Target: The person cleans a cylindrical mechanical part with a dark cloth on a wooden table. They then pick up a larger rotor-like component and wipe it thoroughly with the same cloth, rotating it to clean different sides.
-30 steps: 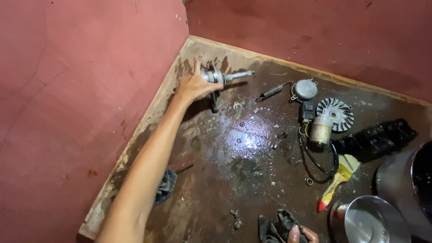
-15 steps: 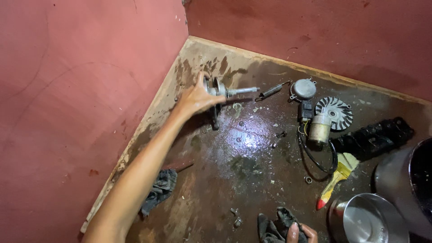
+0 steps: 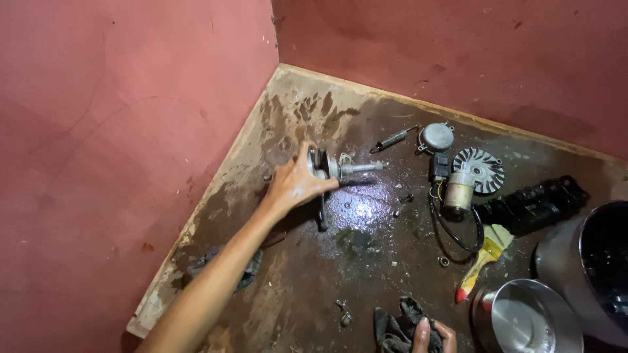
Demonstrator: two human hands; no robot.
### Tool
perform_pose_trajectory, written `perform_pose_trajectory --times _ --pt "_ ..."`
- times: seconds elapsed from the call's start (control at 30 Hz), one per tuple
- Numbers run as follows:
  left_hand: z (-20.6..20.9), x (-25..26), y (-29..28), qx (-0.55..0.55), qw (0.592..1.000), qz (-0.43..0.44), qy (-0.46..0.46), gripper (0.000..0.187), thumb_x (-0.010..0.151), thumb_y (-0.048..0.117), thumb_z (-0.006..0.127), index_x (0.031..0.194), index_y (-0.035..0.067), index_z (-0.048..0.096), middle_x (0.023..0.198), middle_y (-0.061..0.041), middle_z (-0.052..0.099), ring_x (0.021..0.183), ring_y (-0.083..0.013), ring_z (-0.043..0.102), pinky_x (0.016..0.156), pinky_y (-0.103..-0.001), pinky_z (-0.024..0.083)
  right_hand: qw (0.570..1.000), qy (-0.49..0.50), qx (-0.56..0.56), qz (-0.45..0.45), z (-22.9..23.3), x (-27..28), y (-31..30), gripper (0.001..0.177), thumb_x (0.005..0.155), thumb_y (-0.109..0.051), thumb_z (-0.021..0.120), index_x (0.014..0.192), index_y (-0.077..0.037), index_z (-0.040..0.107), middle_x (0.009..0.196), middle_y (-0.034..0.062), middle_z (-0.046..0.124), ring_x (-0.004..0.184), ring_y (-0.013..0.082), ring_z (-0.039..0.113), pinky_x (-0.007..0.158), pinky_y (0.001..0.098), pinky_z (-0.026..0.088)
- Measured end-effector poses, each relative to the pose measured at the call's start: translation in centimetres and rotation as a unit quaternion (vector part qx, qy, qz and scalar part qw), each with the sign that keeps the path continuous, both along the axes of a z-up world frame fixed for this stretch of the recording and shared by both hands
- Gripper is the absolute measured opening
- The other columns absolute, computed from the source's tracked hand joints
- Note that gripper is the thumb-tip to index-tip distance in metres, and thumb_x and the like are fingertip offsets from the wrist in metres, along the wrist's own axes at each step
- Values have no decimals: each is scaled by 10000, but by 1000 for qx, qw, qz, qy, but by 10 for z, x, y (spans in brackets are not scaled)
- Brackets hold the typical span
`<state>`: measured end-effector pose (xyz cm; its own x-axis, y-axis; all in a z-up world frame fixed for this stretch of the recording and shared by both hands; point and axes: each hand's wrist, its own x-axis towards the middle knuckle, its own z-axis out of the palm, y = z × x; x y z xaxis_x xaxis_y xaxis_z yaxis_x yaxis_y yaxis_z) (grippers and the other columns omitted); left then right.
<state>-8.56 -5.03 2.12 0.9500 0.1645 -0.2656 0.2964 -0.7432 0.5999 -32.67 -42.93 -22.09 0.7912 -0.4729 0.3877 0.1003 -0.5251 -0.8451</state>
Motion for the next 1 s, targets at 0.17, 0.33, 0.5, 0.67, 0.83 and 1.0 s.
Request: perform_pose_trajectory --times 0.17,0.33,0.5,0.67,0.83,1.0 --pt "5 -22 -11 10 998 -20 -51 1113 644 591 792 1518 124 284 886 -224 752 698 -342 706 738 -477 594 997 17 70 -3 20 1 17 263 995 -263 728 1032 -31 610 920 104 666 899 153 625 942 326 508" --pt "6 -34 -20 -16 998 -23 -55 1076 631 576 777 1502 135 324 1042 -249 730 870 -412 744 850 -496 597 993 87 74 -38 64 1 34 273 978 -263 737 1047 -21 632 957 102 677 923 158 636 917 324 508" --pt "16 -55 -33 16 998 4 -60 1088 636 574 817 1518 181 315 1246 -330 592 1135 -522 617 924 -605 526 995 61 71 -19 62 3 35 271 968 -245 747 1051 -11 638 962 114 671 928 160 631 907 315 504" --pt "19 -66 -36 5 1000 -6 0 1136 648 641 796 1542 218 236 1359 -329 466 1161 -553 583 886 -613 559 994 71 82 -14 80 2 41 257 957 -224 739 1031 5 649 921 126 678 845 173 632 825 318 517" --pt "8 -56 -23 -32 999 -42 7 1254 619 732 740 1593 211 146 1211 -329 664 1143 -497 660 1021 -514 523 998 37 43 -19 103 10 52 245 959 -203 735 1017 21 654 932 141 683 871 203 657 845 327 521" --pt "7 -46 -6 13 993 -113 44 1281 525 821 762 1546 244 246 1257 -264 675 1197 -454 656 1061 -491 492 993 110 5 -35 116 8 53 232 951 -188 748 1008 23 669 944 168 690 914 240 672 839 373 514"
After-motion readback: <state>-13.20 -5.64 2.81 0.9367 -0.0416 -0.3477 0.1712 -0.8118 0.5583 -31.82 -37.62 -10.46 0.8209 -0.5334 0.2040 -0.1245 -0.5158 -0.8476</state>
